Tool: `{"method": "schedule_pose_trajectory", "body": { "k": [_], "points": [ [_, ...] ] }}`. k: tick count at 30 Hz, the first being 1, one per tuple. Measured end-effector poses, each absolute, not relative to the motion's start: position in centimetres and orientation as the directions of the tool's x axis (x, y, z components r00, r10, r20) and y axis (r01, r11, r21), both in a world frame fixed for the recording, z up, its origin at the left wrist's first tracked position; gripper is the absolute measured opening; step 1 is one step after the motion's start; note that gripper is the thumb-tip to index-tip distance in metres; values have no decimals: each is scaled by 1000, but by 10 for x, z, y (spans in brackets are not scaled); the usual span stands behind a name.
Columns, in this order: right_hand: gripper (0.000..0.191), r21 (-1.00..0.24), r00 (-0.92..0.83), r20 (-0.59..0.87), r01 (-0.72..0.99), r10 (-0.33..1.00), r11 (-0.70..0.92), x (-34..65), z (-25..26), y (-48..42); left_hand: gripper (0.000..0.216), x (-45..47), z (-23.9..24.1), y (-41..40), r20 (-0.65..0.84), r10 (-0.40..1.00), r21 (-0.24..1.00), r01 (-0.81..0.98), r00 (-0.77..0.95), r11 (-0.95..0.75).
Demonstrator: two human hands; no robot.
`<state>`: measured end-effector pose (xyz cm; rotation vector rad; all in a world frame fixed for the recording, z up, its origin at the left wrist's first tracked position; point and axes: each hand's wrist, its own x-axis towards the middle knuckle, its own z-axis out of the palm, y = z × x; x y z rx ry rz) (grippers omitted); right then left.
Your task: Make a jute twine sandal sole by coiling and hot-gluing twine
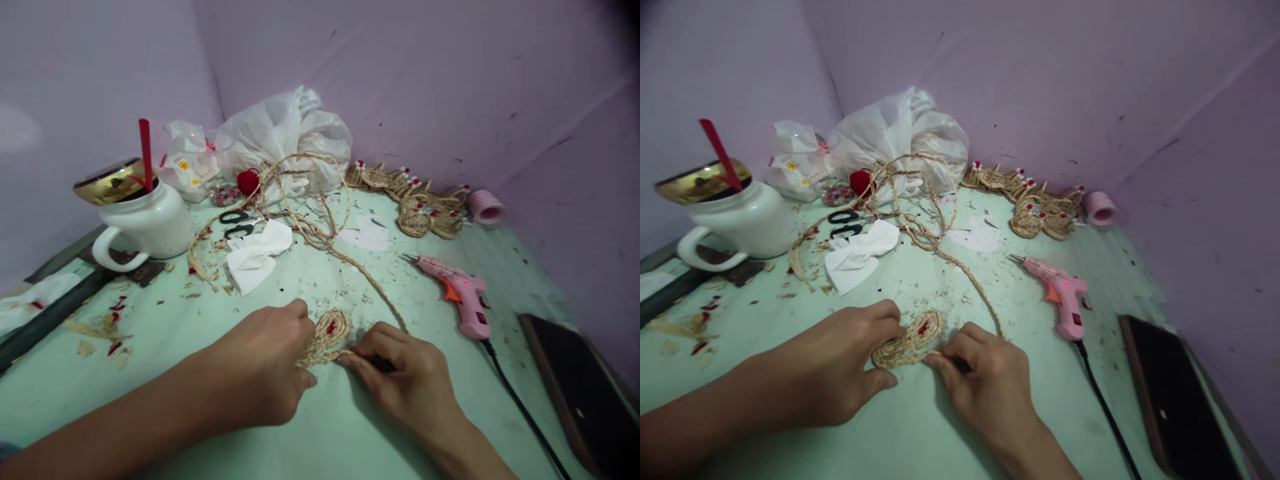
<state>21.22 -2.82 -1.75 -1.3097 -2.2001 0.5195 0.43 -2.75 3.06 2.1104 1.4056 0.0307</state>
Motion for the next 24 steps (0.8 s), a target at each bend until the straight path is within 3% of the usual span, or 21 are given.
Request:
{"method": "schedule_pose_trajectory", "body": {
  "k": [4, 8, 11, 15, 19, 24],
  "points": [
    [26, -572, -391, 222, 689, 893, 444, 211, -14, -29, 19, 6, 29, -29, -304, 852, 457, 850, 426, -262],
    [26, -575, -494, 107, 677, 863, 459, 217, -3, -27, 16, 7, 32, -28, -320, 841, 448, 852, 437, -273],
    [39, -488, -494, -7, 760, 869, 429, 219, 5, -24, 13, 5, 34, -28, -324, 837, 443, 852, 442, -279],
    [39, -376, -435, -205, 862, 877, 340, 219, 11, -16, 9, 4, 35, -29, -335, 831, 450, 850, 445, -273],
    [30, -420, -467, -353, 853, 811, 309, 219, 17, -8, 7, 4, 36, -28, -342, 829, 453, 851, 443, -268],
    [15, -494, -494, -323, 816, 807, 301, 216, 17, -4, 10, 5, 36, -27, -327, 832, 457, 845, 448, -276]
  ]
}}
